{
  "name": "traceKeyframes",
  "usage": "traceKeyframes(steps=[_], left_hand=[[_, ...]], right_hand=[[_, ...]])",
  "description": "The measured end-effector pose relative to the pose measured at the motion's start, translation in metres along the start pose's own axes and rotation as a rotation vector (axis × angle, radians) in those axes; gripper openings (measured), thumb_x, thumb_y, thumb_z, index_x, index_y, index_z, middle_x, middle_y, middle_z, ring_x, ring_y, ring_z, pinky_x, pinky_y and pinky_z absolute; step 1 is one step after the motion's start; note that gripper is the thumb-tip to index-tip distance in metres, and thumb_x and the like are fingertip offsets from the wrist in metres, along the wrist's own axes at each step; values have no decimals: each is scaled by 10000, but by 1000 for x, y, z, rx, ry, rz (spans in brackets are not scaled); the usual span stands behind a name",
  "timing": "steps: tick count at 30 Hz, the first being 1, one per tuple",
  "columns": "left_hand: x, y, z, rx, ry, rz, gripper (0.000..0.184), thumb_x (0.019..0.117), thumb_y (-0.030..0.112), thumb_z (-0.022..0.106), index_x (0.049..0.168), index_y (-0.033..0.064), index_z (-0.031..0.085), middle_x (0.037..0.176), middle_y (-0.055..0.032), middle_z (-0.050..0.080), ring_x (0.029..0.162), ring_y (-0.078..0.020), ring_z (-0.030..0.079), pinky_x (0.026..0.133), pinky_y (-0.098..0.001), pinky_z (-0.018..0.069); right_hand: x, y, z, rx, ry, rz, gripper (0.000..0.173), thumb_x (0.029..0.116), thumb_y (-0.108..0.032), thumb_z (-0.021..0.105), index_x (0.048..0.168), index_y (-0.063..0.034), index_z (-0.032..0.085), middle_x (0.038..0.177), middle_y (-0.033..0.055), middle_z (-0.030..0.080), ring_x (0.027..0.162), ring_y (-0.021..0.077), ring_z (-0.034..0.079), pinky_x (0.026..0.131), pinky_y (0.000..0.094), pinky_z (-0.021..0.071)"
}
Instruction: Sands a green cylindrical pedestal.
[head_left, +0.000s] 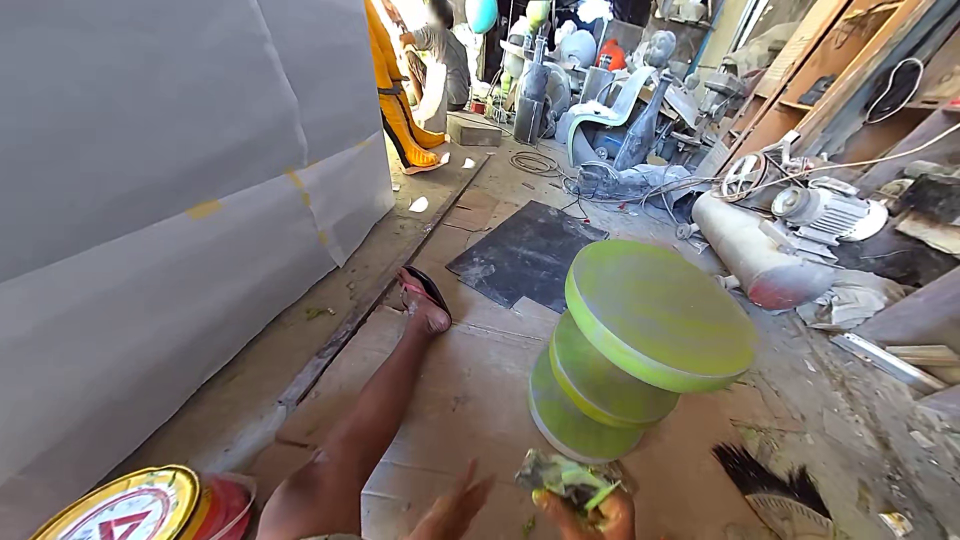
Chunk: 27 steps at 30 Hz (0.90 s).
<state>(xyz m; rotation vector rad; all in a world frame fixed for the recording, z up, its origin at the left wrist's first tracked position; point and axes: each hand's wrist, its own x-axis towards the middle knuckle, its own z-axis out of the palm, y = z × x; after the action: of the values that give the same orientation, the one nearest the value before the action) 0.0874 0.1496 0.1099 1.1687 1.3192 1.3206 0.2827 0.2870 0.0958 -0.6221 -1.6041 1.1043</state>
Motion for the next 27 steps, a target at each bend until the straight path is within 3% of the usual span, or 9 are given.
traceKeyframes(steps=[2,5,8,11,15,18,20,23,27], left_hand=[[27,11,23,-166,-109,87,677,979,158,708,1541,-35,385,1397,-153,640,1249,-289,654,1090,-473,539],[54,2,51,-177,-144,219,227,1002,81,659,1198,-6,733,1029,-103,780,888,-179,755,844,-377,637],[63,-7,67,-142,-198,259,185,994,75,671,1138,15,769,968,-78,788,830,-126,746,803,-325,631],[70,-13,70,-159,-186,219,183,991,74,673,1128,-10,761,993,-119,793,890,-206,778,840,-372,649],[87,-31,61,-39,-98,-110,215,928,230,782,871,30,729,750,-101,760,585,-160,715,515,-299,580],[103,-40,56,220,-209,-300,273,942,327,748,930,55,735,782,-59,755,668,-170,722,662,-366,610],[111,-40,60,334,-246,-370,385,956,428,715,831,64,728,768,-54,764,650,-170,735,631,-371,611],[122,-36,61,471,-374,-454,349,966,390,704,1082,66,761,898,-94,774,801,-243,750,818,-494,610],[128,-46,68,561,-335,-447,497,964,544,642,840,73,740,783,-68,765,699,-227,749,713,-497,617]], right_hand=[[-16,-10,-14,18,-16,39,293,770,9,859,1041,-15,751,971,60,785,885,158,760,835,371,655],[-28,-19,-42,32,46,107,263,773,27,841,1015,-27,756,949,56,784,870,152,757,826,370,649],[-31,-20,-73,34,15,143,260,785,19,839,1026,-30,754,957,55,784,878,153,755,835,373,645],[-25,-14,-109,0,104,162,233,778,18,833,985,-62,763,908,36,779,819,143,748,777,357,646],[11,26,-176,19,474,121,259,734,19,833,973,-28,747,897,82,767,812,177,742,761,361,642],[45,55,-217,15,571,52,351,737,13,834,1059,43,696,944,124,754,877,203,742,823,372,640],[63,63,-228,-2,588,33,380,730,37,832,1078,61,682,955,123,756,893,199,744,841,369,640],[87,68,-229,-4,568,0,354,715,54,842,1041,56,705,939,125,764,876,195,750,837,358,640],[99,72,-224,45,551,-23,358,706,56,847,1035,56,705,926,131,766,859,205,755,829,364,645]])
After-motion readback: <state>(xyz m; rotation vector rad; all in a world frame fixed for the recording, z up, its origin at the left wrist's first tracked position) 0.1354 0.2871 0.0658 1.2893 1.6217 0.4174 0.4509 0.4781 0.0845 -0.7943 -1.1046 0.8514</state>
